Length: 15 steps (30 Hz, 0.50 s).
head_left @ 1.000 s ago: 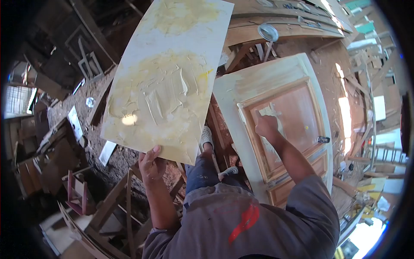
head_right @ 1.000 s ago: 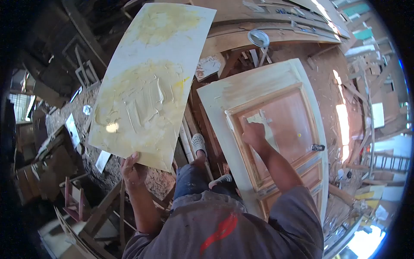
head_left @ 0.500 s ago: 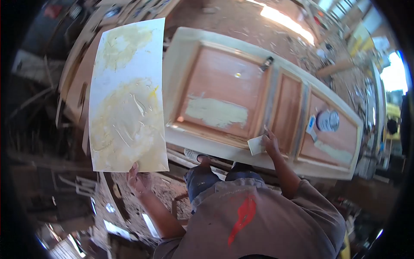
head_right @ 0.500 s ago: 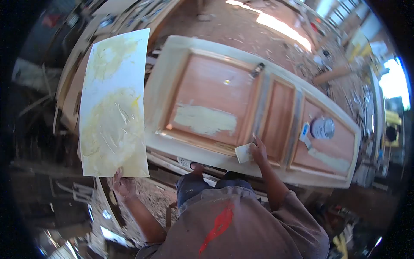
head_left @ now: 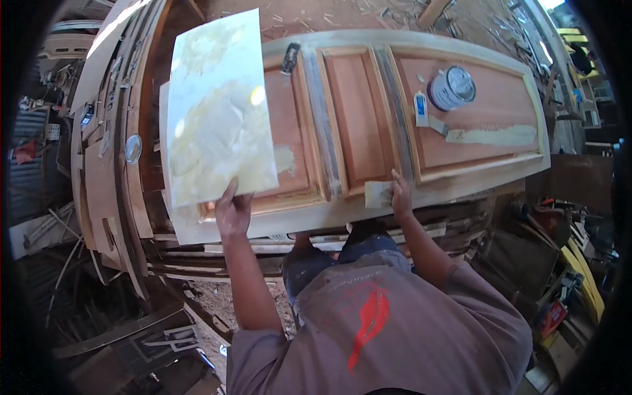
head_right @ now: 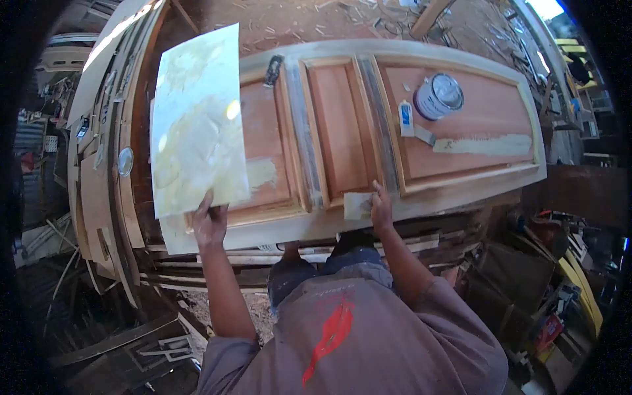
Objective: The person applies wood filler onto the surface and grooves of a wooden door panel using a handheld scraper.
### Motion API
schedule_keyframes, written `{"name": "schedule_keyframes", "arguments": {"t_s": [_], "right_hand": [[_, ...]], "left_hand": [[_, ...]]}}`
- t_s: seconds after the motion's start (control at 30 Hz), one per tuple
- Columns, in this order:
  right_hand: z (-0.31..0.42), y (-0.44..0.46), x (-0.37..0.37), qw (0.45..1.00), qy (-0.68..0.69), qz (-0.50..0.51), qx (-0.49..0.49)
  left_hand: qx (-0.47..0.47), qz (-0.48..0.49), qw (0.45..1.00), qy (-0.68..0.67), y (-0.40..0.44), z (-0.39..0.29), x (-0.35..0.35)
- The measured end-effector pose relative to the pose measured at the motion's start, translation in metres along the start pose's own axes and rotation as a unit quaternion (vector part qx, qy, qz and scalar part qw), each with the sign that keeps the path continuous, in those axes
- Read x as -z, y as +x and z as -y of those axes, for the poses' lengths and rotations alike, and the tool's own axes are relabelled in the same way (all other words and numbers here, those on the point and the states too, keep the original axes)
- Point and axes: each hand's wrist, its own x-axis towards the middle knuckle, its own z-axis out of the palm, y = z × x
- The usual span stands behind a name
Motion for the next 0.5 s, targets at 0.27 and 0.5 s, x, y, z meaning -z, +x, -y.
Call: {"name": "schedule_keyframes", "arguments": {"t_s": [0.27,0.5], "right_hand": [[0.015,0.028,0.065,0.998,0.033,-0.021,-0.045],[0.012,0.024,0.107,0.997,0.048,-0.044,-0.042]], "left_hand": [[0.122,0.083,0.989,0.011,0.07,0.129,-0.06],[0.16,0.068,0.981,0.081,0.12,0.185,-0.07]]}}
